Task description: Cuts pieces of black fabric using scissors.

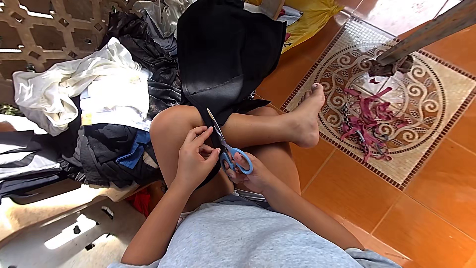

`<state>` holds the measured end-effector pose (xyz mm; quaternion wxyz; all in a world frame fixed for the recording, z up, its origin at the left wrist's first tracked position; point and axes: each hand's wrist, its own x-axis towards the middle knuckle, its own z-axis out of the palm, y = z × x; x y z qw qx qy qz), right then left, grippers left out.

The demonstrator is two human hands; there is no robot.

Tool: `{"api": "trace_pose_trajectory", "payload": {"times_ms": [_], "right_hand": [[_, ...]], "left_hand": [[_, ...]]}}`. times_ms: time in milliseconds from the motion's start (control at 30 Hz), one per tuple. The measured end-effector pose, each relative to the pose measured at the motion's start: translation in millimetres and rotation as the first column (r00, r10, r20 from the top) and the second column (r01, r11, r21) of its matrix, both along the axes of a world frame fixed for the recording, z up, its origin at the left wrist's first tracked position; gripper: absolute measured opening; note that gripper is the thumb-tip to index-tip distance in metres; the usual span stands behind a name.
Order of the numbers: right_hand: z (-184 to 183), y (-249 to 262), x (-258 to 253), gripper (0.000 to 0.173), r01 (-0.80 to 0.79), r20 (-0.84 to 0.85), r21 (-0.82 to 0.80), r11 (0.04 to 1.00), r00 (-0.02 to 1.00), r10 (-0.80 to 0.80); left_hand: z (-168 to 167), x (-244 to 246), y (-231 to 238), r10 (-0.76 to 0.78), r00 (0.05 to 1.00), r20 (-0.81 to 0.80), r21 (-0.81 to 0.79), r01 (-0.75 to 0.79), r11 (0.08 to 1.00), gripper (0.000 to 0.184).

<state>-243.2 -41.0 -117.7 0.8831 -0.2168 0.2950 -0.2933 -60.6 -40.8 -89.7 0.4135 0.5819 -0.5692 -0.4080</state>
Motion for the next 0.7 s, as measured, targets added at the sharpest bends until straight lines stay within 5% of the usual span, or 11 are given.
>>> {"api": "trace_pose_trajectory", "payload": {"times_ms": [267, 600, 700], "right_hand": [[-6.0, -6.2, -2.9, 0.044, -0.032, 0.068, -0.035, 0.999, 0.997, 0.034], [3.5, 1.3, 3.5, 0.025, 0.047, -0.039, 0.001, 0.999, 0.998, -0.046], [0.1, 2.1, 3.1, 0.035, 0.031, 0.013, 0.016, 0.999, 0.999, -0.031]], "left_hand": [[0.5, 3.3, 0.8, -0.049, 0.999, 0.013, 0.007, 0.049, 0.999, 0.047], [1.9, 4.6, 4.1, -0.073, 0.997, 0.025, 0.016, 0.072, 0.997, 0.046], [3.3, 5.1, 6.1, -0.076, 0.997, 0.019, 0.021, 0.075, 0.997, 0.046]]}}
